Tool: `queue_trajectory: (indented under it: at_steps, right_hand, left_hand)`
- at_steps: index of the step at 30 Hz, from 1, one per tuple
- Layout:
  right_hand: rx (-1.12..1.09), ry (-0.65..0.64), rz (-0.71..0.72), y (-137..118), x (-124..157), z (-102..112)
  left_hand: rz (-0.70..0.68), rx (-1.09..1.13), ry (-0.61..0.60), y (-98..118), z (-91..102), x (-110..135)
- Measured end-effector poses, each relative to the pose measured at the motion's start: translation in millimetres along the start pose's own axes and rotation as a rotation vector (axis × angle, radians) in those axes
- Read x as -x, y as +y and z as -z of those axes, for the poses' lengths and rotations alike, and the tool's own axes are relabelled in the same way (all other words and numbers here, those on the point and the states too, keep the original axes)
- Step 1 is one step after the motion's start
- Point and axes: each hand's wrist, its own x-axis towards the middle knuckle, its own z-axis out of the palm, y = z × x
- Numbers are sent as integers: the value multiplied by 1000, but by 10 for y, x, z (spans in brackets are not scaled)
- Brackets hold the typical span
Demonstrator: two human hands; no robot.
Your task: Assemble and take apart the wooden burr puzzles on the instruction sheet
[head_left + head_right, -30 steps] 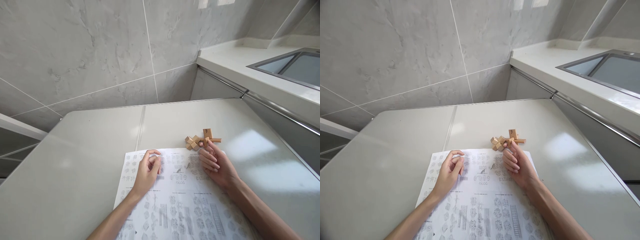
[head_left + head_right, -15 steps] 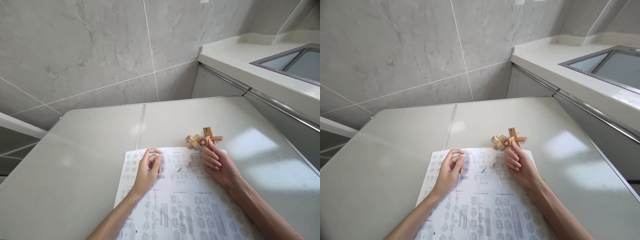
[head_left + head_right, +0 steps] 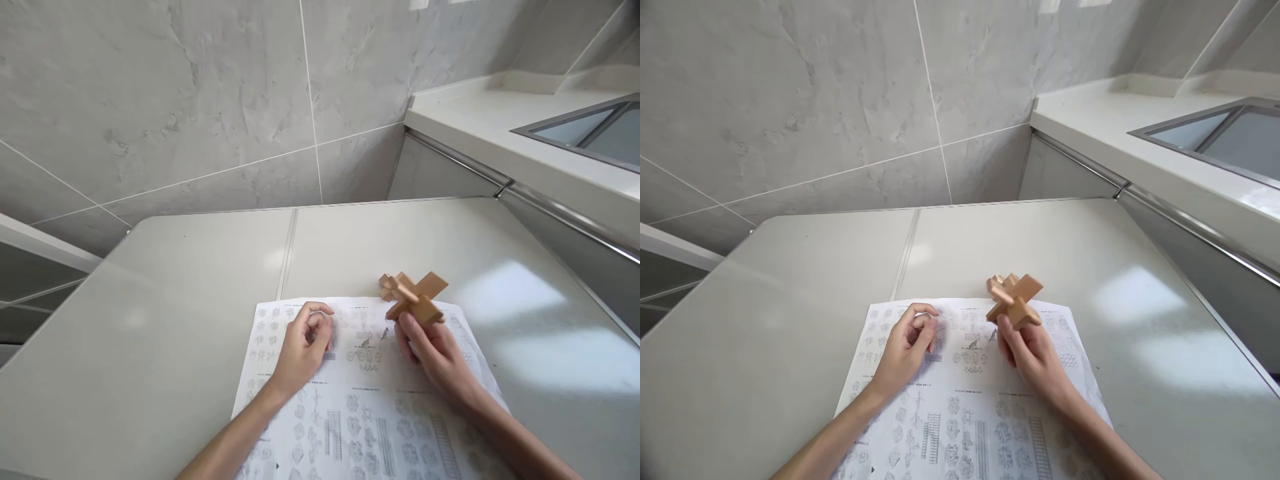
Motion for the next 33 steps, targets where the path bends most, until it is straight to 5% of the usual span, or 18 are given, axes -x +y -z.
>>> queue_trajectory:
  at_steps: [5, 14, 19, 27, 33]
  right_hand:
    - [266, -195, 219, 29, 58, -77]
    - [371, -450, 257, -54, 112, -163]
    - [367, -514, 251, -29, 131, -212]
    - [131, -416, 49, -128, 97, -90]
    - [-81, -478, -246, -199, 44, -48]
  left_hand:
    - [-63, 10, -38, 14, 9, 66]
    - [-46, 168, -368, 15, -42, 153]
    - [-68, 219, -413, 24, -77, 135]
    - [-115, 174, -335, 51, -70, 120]
    - [-103, 110, -344, 57, -79, 124]
